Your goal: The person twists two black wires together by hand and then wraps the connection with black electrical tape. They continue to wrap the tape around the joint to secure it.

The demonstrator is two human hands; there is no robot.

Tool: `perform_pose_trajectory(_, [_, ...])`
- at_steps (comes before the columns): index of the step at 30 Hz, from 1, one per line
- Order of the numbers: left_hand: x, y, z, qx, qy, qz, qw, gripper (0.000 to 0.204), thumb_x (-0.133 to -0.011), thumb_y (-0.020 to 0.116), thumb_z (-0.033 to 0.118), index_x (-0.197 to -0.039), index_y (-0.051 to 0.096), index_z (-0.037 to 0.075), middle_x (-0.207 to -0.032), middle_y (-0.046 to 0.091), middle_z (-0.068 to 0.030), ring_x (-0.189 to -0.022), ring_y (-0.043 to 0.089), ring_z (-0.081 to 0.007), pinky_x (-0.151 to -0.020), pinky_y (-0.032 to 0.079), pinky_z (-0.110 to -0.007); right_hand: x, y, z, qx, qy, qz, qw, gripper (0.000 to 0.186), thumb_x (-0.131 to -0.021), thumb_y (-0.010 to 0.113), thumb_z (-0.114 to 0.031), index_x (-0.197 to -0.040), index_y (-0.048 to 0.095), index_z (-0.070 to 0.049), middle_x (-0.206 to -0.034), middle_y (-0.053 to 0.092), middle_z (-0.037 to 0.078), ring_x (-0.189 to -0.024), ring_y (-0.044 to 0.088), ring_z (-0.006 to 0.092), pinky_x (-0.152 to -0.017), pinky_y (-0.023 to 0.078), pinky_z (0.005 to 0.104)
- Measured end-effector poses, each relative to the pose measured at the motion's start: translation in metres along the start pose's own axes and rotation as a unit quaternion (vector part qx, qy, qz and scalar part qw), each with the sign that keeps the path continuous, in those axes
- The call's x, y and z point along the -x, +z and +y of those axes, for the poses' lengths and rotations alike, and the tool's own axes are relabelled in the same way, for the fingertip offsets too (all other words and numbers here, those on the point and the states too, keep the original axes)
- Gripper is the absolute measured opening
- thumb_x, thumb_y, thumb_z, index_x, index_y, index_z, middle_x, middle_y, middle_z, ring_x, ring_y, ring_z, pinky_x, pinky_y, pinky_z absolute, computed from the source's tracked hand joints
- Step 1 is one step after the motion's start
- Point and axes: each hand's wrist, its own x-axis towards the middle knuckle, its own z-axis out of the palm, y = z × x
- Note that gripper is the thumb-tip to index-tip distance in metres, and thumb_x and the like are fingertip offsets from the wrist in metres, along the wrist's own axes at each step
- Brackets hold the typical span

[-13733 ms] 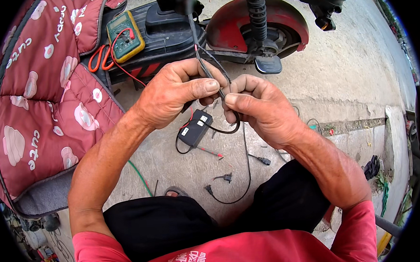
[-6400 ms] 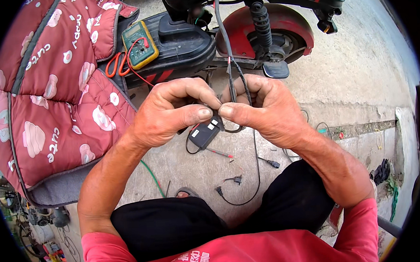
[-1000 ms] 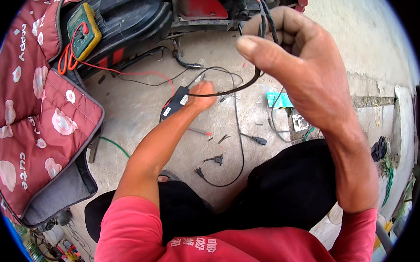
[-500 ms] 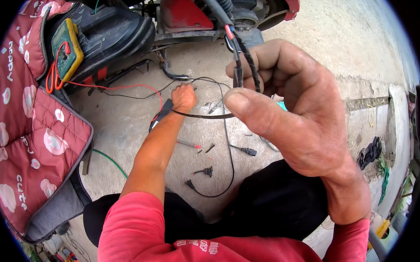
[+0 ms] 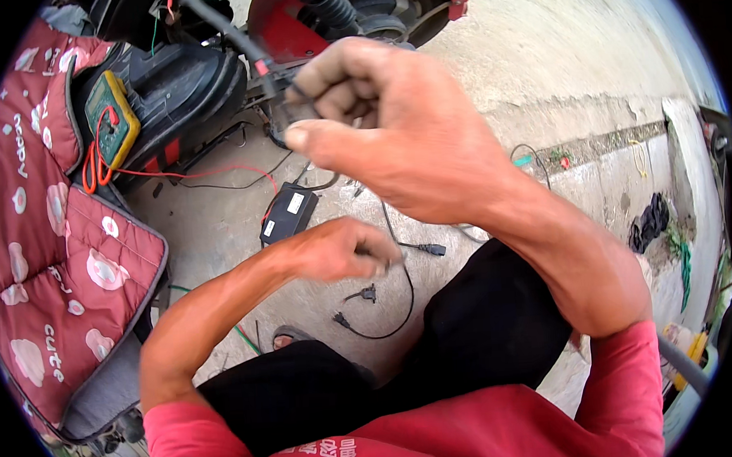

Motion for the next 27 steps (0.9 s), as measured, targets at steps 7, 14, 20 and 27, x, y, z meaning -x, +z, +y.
perform_pose_trajectory(7, [0.119, -0.002, 0.08, 0.199, 0.114, 0.13, 0.965, 0.018, -0.09, 0.066, 0.007, -0.104, 0.063, -0.003, -0.099, 0.07, -0.0137, -0.088, 0.067, -0.0192, -0.075, 0.056, -0.032, 0.008, 0.021, -0.027, -0.022, 0.004, -0.021, 1.0, 0.036, -0.083, 0.07, -0.012, -0.11, 0.057, 0.007, -0.082, 0.064, 0.009, -0.074, 0.063, 0.0142, -0.067, 0.052, 0.0309])
perform_pose_trajectory(14, [0.16, 0.006, 0.077, 0.199, 0.185, 0.268, 0.924, 0.024, -0.09, 0.067, 0.013, -0.106, 0.061, -0.003, -0.093, 0.07, -0.0161, -0.077, 0.067, -0.0179, -0.07, 0.055, -0.03, 0.026, 0.041, -0.041, -0.104, -0.07, -0.069, 0.99, 0.021, -0.086, 0.066, -0.008, -0.106, 0.06, -0.001, -0.085, 0.062, 0.003, -0.076, 0.056, 0.0074, -0.067, 0.047, 0.0239])
perform_pose_trajectory(20, [0.17, 0.009, 0.082, 0.13, 0.175, 0.323, 0.921, 0.022, -0.09, 0.063, 0.011, -0.106, 0.061, -0.003, -0.092, 0.068, -0.012, -0.079, 0.065, -0.0147, -0.073, 0.054, -0.029, 0.028, 0.049, -0.048, -0.052, -0.064, -0.103, 0.991, 0.018, -0.086, 0.069, -0.017, -0.097, 0.064, -0.003, -0.077, 0.065, -0.001, -0.067, 0.054, 0.0043, -0.059, 0.044, 0.0225])
perform_pose_trajectory(27, [0.176, 0.006, 0.085, 0.12, 0.151, 0.324, 0.926, 0.02, -0.09, 0.062, 0.009, -0.105, 0.061, -0.004, -0.092, 0.068, -0.0117, -0.081, 0.065, -0.0142, -0.073, 0.054, -0.029, 0.024, 0.058, -0.049, -0.086, -0.036, -0.116, 0.989, 0.017, -0.087, 0.07, -0.017, -0.095, 0.065, -0.003, -0.073, 0.067, 0.0, -0.065, 0.055, 0.0028, -0.057, 0.043, 0.0218])
